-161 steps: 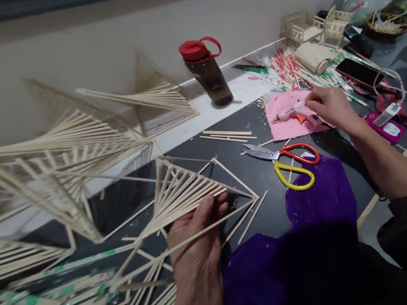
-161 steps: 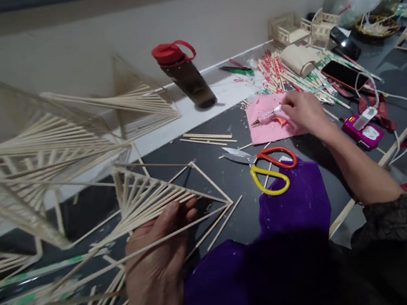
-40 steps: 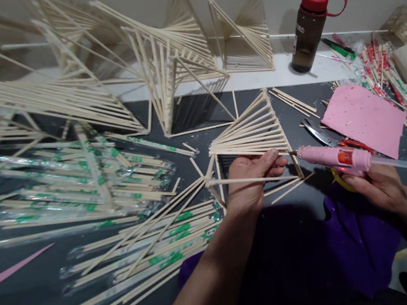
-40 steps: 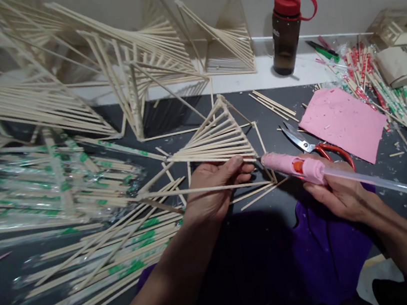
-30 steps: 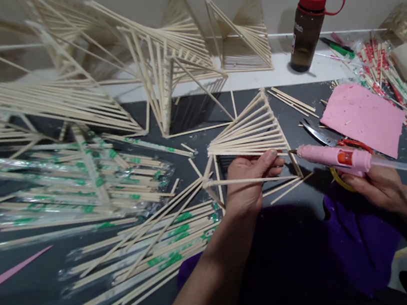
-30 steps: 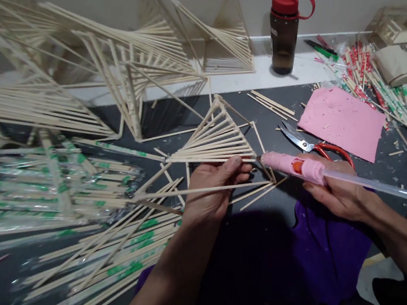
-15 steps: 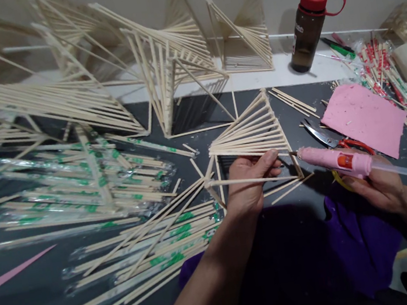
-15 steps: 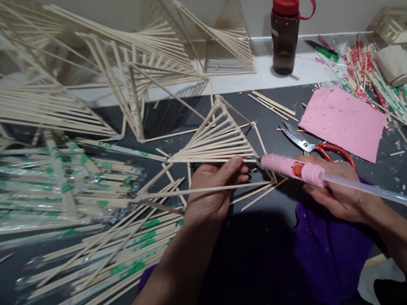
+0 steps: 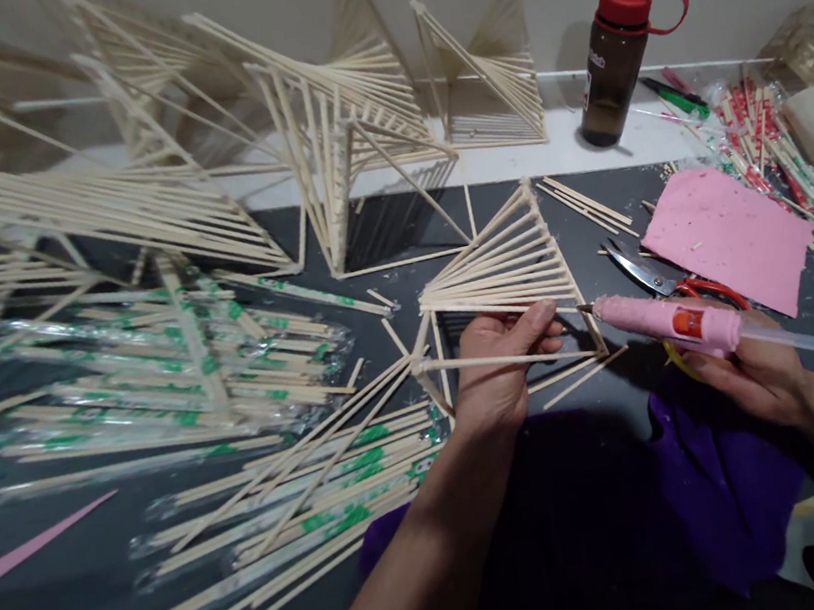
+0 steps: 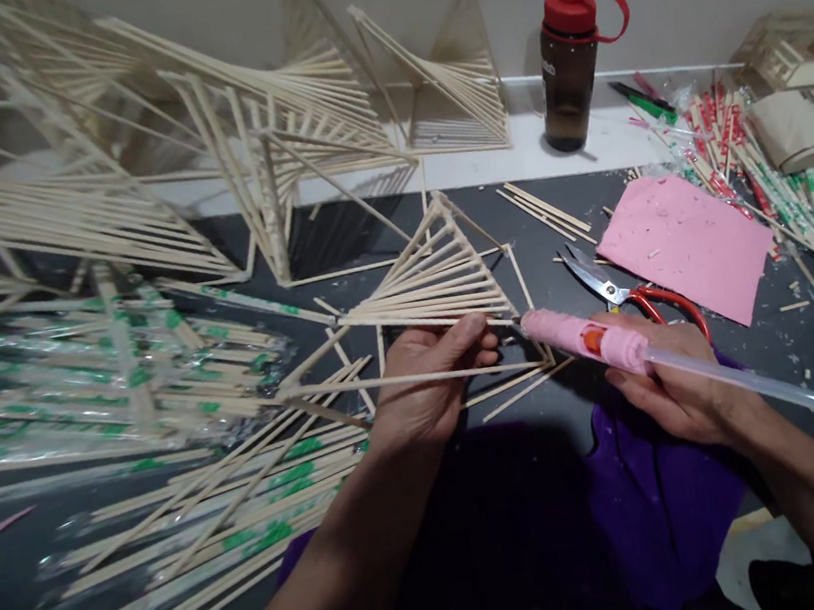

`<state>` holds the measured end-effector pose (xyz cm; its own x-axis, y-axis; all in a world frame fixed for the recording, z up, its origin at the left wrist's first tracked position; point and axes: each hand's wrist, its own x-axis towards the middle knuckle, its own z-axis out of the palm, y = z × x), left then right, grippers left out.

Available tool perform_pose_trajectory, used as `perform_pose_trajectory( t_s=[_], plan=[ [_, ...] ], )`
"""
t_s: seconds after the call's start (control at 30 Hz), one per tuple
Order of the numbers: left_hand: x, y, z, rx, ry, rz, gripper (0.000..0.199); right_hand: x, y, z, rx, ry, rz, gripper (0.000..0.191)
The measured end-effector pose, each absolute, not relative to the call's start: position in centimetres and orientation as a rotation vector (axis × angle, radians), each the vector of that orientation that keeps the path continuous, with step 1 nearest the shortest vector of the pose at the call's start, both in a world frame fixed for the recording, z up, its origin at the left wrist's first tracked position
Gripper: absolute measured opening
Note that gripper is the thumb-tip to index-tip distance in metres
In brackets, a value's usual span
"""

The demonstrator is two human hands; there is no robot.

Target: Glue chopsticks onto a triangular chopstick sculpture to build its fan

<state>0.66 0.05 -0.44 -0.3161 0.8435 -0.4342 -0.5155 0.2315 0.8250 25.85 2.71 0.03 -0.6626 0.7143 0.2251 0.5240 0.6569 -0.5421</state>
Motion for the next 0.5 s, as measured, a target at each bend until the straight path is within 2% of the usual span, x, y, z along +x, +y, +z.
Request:
perform_pose_trajectory(
  t_s=[0.23, 0.5],
  plan=[
    [0.72, 0.09, -0.38, 0.354, 1.276, 1.414, 0.040, 25.14, 2.88, 0.87, -0.838, -2.529, 0.501, 0.049],
    [0.69, 0.08, -0.23, 0.354, 1.285, 1.405, 0.040, 25.05, 2.91, 1.13, -0.816, -2.513, 0.528, 0.046]
  ],
)
